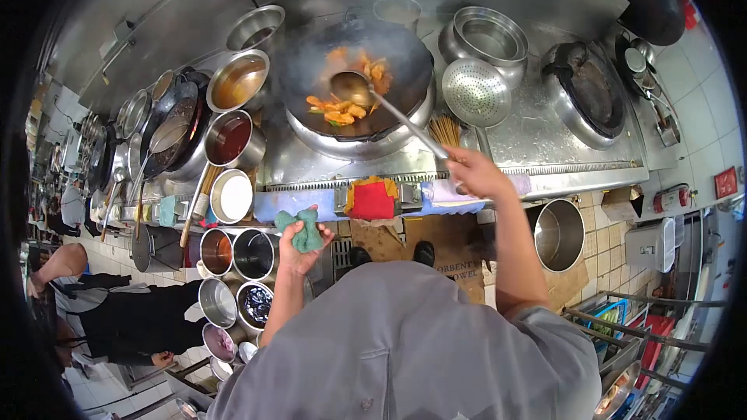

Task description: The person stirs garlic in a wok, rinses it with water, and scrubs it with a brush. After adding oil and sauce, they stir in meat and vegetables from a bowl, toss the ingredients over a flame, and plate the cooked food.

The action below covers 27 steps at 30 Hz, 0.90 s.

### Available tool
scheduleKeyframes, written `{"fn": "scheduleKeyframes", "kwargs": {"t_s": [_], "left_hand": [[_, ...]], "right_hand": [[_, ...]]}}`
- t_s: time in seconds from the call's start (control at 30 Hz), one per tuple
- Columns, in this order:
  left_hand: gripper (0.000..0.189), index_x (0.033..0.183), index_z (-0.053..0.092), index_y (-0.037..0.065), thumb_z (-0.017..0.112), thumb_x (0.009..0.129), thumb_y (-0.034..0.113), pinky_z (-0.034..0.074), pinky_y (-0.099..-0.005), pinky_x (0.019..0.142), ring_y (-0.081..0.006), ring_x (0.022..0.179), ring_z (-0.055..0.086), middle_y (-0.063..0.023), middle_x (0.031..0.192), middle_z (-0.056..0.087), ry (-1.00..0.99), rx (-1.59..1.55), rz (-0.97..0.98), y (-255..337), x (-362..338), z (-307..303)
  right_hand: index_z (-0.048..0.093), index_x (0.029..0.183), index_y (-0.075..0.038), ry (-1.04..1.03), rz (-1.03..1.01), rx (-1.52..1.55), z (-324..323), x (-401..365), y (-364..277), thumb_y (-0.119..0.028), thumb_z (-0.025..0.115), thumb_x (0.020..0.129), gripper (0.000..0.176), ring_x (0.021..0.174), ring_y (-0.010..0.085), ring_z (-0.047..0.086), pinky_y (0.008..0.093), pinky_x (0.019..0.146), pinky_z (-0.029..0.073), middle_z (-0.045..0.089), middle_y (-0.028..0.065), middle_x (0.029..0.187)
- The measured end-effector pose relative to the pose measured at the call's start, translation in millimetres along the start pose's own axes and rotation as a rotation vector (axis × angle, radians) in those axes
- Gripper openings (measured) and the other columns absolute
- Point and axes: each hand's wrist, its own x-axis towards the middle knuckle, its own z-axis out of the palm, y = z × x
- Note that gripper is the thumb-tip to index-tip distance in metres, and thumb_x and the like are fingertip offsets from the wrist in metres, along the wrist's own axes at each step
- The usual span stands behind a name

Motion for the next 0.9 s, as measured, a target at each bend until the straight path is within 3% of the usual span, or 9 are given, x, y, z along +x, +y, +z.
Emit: {"fn": "scheduleKeyframes", "kwargs": {"t_s": [0.1,0.13,0.2,0.37,0.5,0.67,0.77,0.83,0.9], "left_hand": [[0.062,0.134,0.032,0.007,0.056,0.079,0.023,0.046,-0.0437,0.085,-0.0277,0.085,0.059,-0.0138,0.085,0.058,0.01,0.167,0.04,7,10,-6],[0.061,0.134,0.032,0.008,0.056,0.08,0.024,0.046,-0.0443,0.085,-0.0276,0.084,0.059,-0.0136,0.085,0.058,0.01,0.193,0.03,7,19,-4],[0.051,0.126,0.039,0.008,0.057,0.082,0.026,0.047,-0.0453,0.084,-0.027,0.082,0.059,-0.0128,0.089,0.057,0.003,0.213,-0.002,7,42,7],[0.047,0.11,0.049,0.01,0.058,0.08,0.045,0.047,-0.0474,0.083,-0.0292,0.08,0.058,-0.0113,0.087,0.058,0.184,0.194,-0.108,12,133,47],[0.055,0.101,0.052,0.011,0.056,0.078,0.061,0.048,-0.0475,0.079,-0.0261,0.08,0.057,-0.0103,0.088,0.057,0.201,0.223,-0.248,19,181,73],[0.039,0.096,0.054,0.014,0.06,0.08,0.049,0.049,-0.0469,0.077,-0.0248,0.08,0.056,-0.0089,0.086,0.056,0.203,0.216,-0.316,19,194,87],[0.036,0.103,0.051,0.014,0.063,0.079,0.038,0.05,-0.0483,0.077,-0.0239,0.083,0.055,-0.0073,0.095,0.055,0.238,0.178,-0.278,14,216,78],[0.031,0.1,0.052,0.011,0.062,0.081,0.033,0.049,-0.048,0.079,-0.0252,0.083,0.055,-0.0091,0.095,0.054,0.228,0.161,-0.277,9,240,58],[0.027,0.098,0.052,0.008,0.06,0.082,0.029,0.049,-0.0477,0.08,-0.0264,0.084,0.055,-0.0109,0.095,0.054,0.217,0.14,-0.268,11,246,58]], "right_hand": [[0.042,0.136,-0.013,0.154,-0.005,-0.199,-19,-4,-12,-0.013,0.048,0.09,0.047,0.047,0.01,0.048,0.0253,0.041,0.039,0.05,0.0041,0.066],[0.042,0.134,-0.011,0.316,-0.282,-0.467,-11,21,5,-0.013,0.048,0.089,0.046,0.057,0.0154,0.055,0.0298,0.052,0.046,0.056,0.0067,0.07],[0.048,0.129,-0.012,0.392,-0.168,-0.384,28,52,-14,-0.017,0.05,0.088,0.04,0.092,0.0334,0.06,0.0382,0.082,0.046,0.063,0.0187,0.1],[0.046,0.132,-0.017,0.199,-0.089,-0.152,74,62,-9,-0.019,0.051,0.09,0.042,0.058,0.0222,0.058,0.0354,0.059,0.049,0.061,0.0145,0.077],[0.044,0.133,-0.018,0.041,-0.026,-0.003,19,19,-1,-0.02,0.051,0.09,0.044,0.05,0.0142,0.051,0.0315,0.051,0.045,0.056,0.01,0.071],[0.047,0.131,-0.016,0.247,-0.015,-0.248,5,8,-34,-0.018,0.051,0.089,0.041,0.057,0.018,0.057,0.0326,0.057,0.048,0.061,0.0125,0.079],[0.049,0.127,-0.011,0.496,-0.292,-0.386,58,78,4,-0.019,0.051,0.089,0.039,0.088,0.0311,0.061,0.0388,0.078,0.047,0.062,0.0212,0.1],[0.047,0.129,-0.011,0.263,0.035,-0.112,79,68,-18,-0.018,0.05,0.09,0.041,0.065,0.0239,0.061,0.0359,0.062,0.048,0.062,0.0189,0.085],[0.045,0.131,-0.011,0.15,0.016,0.055,77,56,-3,-0.018,0.05,0.089,0.042,0.057,0.0197,0.058,0.0341,0.055,0.046,0.06,0.0154,0.074]]}}
